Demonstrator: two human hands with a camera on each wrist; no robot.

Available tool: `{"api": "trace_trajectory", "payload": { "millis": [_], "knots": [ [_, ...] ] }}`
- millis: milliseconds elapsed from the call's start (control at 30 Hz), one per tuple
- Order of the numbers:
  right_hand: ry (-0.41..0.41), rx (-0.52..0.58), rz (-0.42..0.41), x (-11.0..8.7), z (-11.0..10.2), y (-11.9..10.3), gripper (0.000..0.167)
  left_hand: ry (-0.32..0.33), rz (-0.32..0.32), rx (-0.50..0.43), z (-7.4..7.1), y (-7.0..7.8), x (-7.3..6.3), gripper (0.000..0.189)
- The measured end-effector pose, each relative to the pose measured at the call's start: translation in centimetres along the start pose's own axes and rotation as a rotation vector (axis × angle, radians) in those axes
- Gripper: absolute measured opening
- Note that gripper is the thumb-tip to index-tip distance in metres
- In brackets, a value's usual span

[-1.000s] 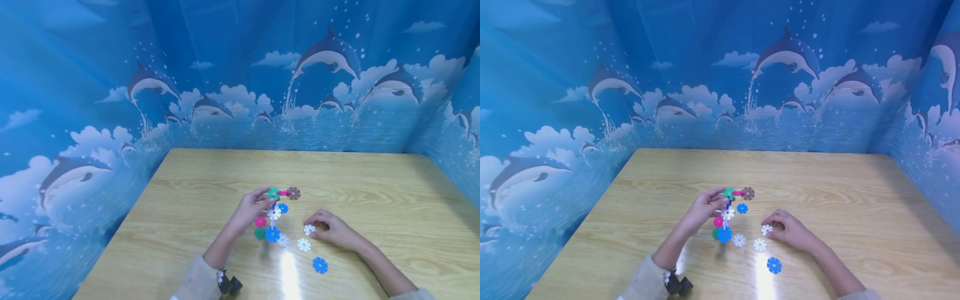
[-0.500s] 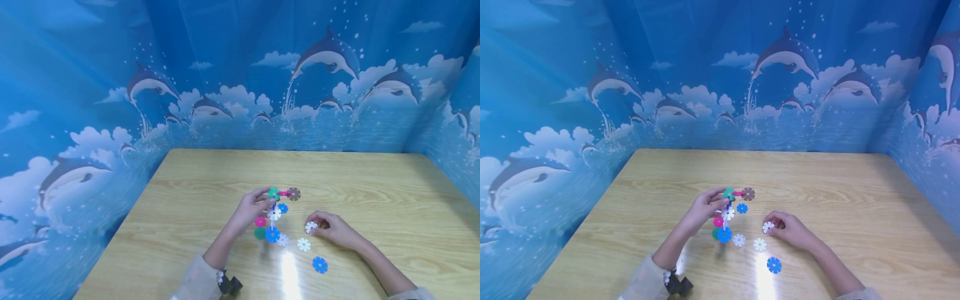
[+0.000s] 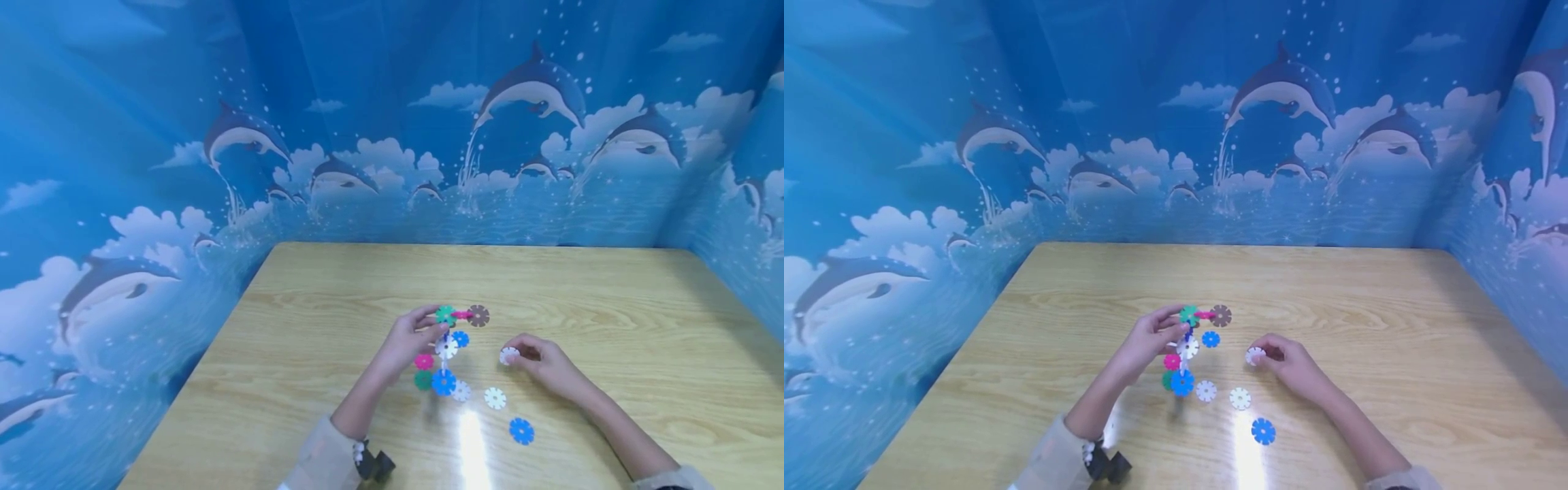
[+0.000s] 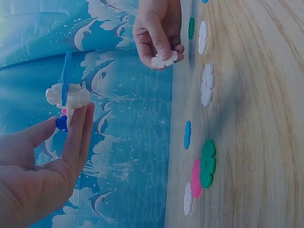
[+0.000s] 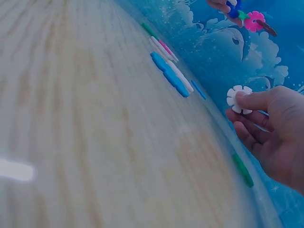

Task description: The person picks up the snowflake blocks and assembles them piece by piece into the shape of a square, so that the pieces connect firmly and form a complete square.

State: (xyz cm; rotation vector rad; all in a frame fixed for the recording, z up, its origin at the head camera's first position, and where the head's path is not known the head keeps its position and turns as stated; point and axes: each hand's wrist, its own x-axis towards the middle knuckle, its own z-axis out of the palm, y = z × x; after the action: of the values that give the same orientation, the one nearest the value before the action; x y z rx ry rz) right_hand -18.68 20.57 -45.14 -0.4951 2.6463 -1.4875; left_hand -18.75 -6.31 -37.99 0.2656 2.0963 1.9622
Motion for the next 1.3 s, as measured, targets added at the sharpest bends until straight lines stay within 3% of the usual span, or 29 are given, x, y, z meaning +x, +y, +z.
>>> {"api": "trace_trajectory", "payload": {
  "millis": [133,467,867,1300],
  "knots": [
    [0.019,0.033,0.000,0.3,-0.2,-1.2,0.017,0.001,0.000,0.000,-0.1,0.0,0.0,0.054],
    [0.090,0.036,-0.137,1.6,-0.8,-3.8,0.016,0.001,0.003,0.001,-0.2,0.0,0.0,0.056],
    [0.270,-0.017,-0.180,2.0,-0.8,-6.3,0.017,-0.005,0.005,0.000,-0.1,-0.1,0.0,0.053],
    [0.303,-0.049,-0.266,1.9,-0.3,-7.0,0.013,-0.008,0.016,-0.011,0.1,-0.2,0.0,0.051]
  ]
}}
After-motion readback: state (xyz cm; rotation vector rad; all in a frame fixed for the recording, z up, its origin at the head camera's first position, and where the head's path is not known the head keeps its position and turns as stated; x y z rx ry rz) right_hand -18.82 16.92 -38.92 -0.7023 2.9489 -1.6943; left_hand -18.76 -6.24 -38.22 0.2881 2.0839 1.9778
